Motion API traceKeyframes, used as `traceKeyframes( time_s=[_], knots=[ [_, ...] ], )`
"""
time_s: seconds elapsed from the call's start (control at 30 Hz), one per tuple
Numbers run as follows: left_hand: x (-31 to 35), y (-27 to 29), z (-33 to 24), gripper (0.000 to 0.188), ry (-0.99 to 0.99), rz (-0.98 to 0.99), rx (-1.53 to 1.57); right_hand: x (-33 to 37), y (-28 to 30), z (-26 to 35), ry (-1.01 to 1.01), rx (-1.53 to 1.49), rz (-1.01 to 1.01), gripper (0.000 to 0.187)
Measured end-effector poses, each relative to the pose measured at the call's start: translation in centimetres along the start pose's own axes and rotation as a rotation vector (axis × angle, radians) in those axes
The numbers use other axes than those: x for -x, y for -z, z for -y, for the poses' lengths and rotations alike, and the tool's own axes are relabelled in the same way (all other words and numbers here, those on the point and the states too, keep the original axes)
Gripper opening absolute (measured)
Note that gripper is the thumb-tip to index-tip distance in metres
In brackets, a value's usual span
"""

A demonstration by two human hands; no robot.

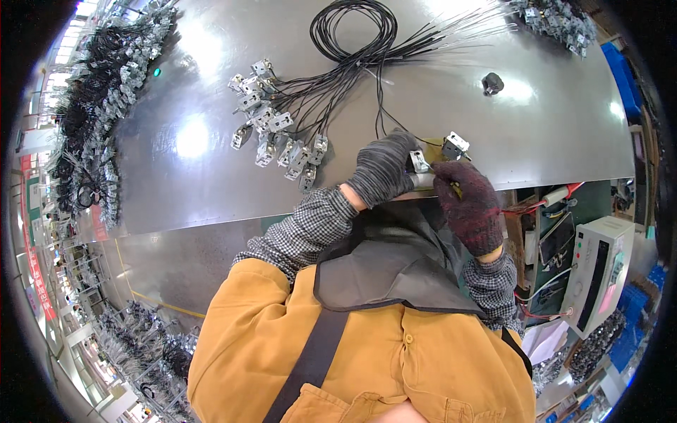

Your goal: Connect individual wires from a large bundle into specific electrical components on an assembly board.

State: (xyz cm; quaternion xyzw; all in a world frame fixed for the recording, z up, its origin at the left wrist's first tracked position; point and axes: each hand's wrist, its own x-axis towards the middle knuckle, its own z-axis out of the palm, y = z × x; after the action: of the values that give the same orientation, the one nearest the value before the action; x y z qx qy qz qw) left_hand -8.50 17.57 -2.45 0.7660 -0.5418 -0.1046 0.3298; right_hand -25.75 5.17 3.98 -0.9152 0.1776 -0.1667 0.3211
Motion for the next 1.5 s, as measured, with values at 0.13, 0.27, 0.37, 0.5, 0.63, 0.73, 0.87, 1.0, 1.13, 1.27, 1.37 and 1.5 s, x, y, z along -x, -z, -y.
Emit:
traceKeyframes(
  time_s=[0.13,0.27,0.37,0.5,0.63,0.73,0.87,1.0,1.13,1.27,1.37,1.5],
  knots=[
    [0.7,0.5,2.1,0.054,0.162,0.171,0.804,0.2,0.0,0.4,-0.211,-0.486,0.132,0.022],
    [0.8,2.8,2.0,0.060,0.431,0.230,1.017,0.3,-1.7,-0.9,-0.191,-0.365,0.147,0.026],
    [1.5,5.3,1.3,0.056,0.005,0.169,0.235,0.5,-2.3,-1.9,-0.092,-0.132,0.043,0.025],
    [2.3,6.5,-0.8,0.061,-0.159,0.517,-0.186,0.1,-2.2,-2.4,-0.101,-0.088,0.073,0.025],
    [3.1,4.2,0.9,0.057,-0.189,0.314,-0.122,-1.1,-2.6,-3.2,-0.043,-0.107,0.039,0.025],
    [2.4,3.3,1.8,0.055,0.122,0.030,0.288,-2.0,-2.9,-3.7,-0.033,-0.116,-0.009,0.025],
    [0.8,2.4,1.8,0.057,0.295,0.012,0.531,-2.3,-2.8,-3.3,-0.025,-0.136,-0.008,0.025],
    [0.5,2.4,0.2,0.055,0.153,0.116,0.252,-1.6,-1.3,-1.8,-0.083,-0.156,0.046,0.024],
    [0.8,1.5,0.1,0.060,0.053,0.060,0.107,-1.0,0.0,-0.4,-0.033,-0.139,0.071,0.021],
    [0.8,0.3,-0.2,0.064,0.078,0.032,0.060,-1.0,0.7,0.6,0.054,0.027,0.119,0.022],
    [0.7,0.3,-0.4,0.066,0.090,0.019,0.052,-1.2,0.3,0.5,0.081,0.103,0.084,0.020],
    [0.4,0.5,-0.4,0.064,0.130,0.089,0.050,-1.1,0.6,1.0,0.104,0.135,0.115,0.019]
  ],
)
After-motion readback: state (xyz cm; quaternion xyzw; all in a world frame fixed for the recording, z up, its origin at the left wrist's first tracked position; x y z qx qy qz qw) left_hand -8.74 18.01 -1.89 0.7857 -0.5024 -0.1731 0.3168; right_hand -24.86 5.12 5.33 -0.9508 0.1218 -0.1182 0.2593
